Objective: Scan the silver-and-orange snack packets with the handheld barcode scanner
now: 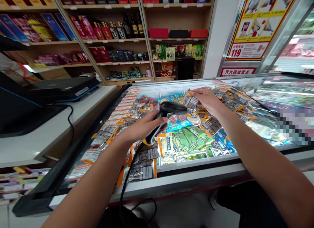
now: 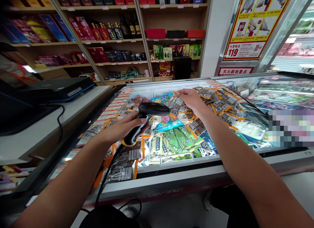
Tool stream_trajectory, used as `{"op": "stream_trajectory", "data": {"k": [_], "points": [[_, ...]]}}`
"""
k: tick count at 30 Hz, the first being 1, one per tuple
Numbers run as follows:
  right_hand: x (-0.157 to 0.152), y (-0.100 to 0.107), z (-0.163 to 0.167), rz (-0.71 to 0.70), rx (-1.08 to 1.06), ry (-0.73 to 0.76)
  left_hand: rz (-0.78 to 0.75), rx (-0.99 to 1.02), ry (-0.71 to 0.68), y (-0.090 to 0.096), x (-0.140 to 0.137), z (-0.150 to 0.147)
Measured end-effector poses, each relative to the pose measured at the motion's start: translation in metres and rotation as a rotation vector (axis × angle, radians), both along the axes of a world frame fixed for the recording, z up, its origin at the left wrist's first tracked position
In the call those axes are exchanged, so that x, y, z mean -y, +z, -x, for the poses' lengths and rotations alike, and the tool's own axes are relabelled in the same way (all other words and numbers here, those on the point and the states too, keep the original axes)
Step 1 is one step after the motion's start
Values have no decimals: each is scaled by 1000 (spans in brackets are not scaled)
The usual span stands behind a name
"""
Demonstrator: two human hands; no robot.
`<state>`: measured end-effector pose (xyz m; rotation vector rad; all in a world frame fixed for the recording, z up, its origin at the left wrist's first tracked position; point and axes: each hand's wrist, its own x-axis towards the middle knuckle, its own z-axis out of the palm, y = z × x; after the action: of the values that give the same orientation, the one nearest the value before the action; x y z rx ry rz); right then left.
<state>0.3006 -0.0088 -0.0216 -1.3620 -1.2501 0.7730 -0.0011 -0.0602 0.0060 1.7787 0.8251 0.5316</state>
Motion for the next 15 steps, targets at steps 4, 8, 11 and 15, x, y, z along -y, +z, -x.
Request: {"op": "stream_trajectory", "data": {"k": [4, 8, 11, 15], "points": [[-1, -2, -2, -14, -33, 47, 2, 9, -53, -1, 1, -1], [-4, -3, -1, -23, -48, 53, 28, 4, -136, -1, 2, -1], [-6, -3, -5, -41, -42, 41, 33, 7, -134, -1, 3, 0], [-8, 2, -16, -81, -53, -6, 19, 43, -111, 0, 2, 2]]}}
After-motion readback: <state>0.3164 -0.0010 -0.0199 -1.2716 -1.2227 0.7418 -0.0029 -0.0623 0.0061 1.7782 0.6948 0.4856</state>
